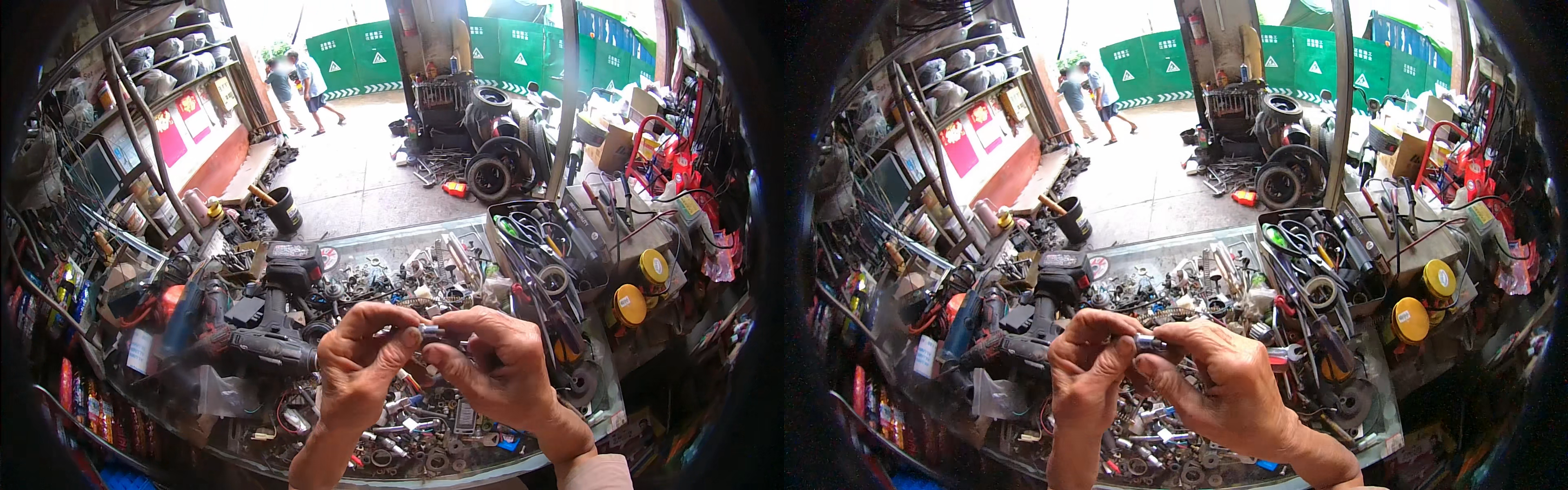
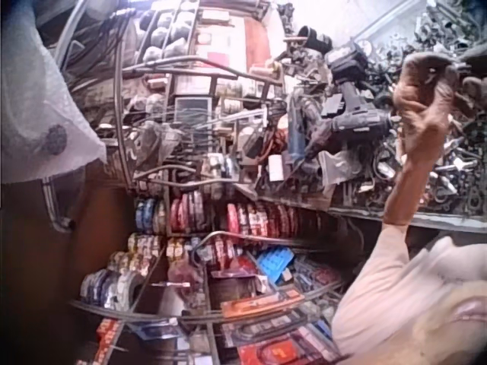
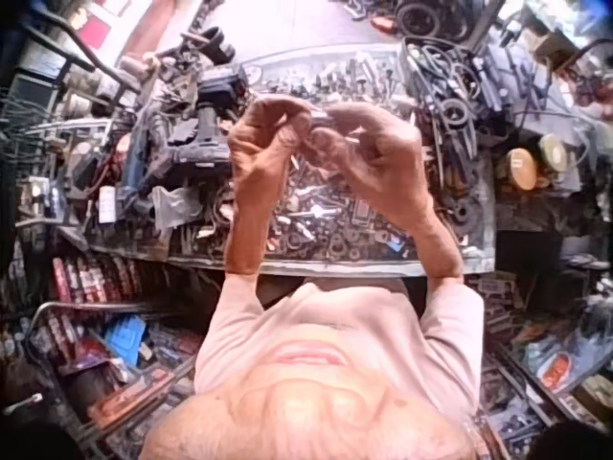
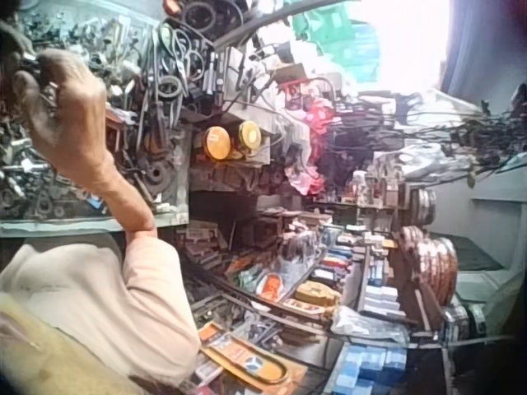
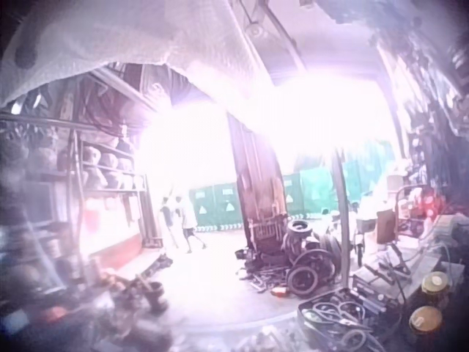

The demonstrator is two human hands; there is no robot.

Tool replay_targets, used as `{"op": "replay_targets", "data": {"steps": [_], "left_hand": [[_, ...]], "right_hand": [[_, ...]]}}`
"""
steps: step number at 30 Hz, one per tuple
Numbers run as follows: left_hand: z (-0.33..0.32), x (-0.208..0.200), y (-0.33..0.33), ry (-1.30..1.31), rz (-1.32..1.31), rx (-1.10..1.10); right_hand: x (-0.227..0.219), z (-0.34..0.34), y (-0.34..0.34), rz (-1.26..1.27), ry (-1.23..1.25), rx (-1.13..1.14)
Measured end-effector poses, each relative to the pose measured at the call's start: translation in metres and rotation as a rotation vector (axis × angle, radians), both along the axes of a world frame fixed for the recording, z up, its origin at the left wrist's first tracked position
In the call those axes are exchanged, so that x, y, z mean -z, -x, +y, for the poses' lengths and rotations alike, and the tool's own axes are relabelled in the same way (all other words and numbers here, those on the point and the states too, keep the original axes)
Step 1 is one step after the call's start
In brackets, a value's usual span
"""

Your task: The person assembles small mechanical components on a cluttered workbench. They use a screwdriver to manipulate a small metal piece and a wrench to tighten a nut onto a bolt. The person repeatedly handles and adjusts these small parts throughout the clip.

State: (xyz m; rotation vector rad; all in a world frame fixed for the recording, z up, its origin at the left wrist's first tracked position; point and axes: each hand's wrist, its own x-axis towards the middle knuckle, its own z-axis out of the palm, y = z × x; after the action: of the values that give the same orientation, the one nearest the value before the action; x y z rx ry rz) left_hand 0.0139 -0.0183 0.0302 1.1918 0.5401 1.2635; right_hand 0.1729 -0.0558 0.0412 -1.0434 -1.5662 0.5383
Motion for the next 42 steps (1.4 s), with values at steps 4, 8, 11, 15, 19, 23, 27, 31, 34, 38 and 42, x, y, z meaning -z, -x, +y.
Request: {"op": "replay_targets", "data": {"steps": [4,8,11,15,19,23,27,31,34,38,42], "left_hand": [[-0.004,0.004,0.0,-0.096,0.112,-0.113],[-0.006,-0.002,0.006,-0.11,0.22,-0.085],[-0.005,-0.005,0.005,-0.234,0.354,-0.128],[-0.006,0.0,0.0,-0.48,0.531,-0.259],[-0.006,0.006,-0.005,-0.653,0.528,-0.36],[-0.009,0.006,-0.007,-0.702,0.561,-0.419],[-0.012,0.014,-0.008,-0.581,0.544,-0.486],[-0.011,0.009,-0.009,-0.46,0.519,-0.325],[-0.012,0.004,-0.002,-0.073,0.325,-0.05],[-0.007,0.004,-0.005,0.091,0.068,0.099],[-0.006,0.002,-0.008,0.019,0.004,0.063]], "right_hand": [[-0.002,0.005,-0.005,-0.13,-0.014,-0.027],[-0.004,0.002,-0.007,-0.179,-0.012,-0.031],[-0.003,0.003,-0.007,-0.124,-0.048,0.009],[-0.006,0.0,-0.008,-0.044,-0.035,0.056],[-0.003,-0.002,-0.008,0.015,0.034,0.039],[-0.009,-0.001,-0.01,-0.024,0.031,-0.014],[-0.004,0.001,-0.007,-0.02,0.03,-0.013],[0.002,0.002,-0.008,0.046,-0.024,-0.035],[-0.001,-0.001,-0.005,0.146,0.056,-0.046],[0.003,0.004,-0.005,0.084,-0.043,0.016],[0.0,0.003,-0.006,0.065,-0.008,0.068]]}}
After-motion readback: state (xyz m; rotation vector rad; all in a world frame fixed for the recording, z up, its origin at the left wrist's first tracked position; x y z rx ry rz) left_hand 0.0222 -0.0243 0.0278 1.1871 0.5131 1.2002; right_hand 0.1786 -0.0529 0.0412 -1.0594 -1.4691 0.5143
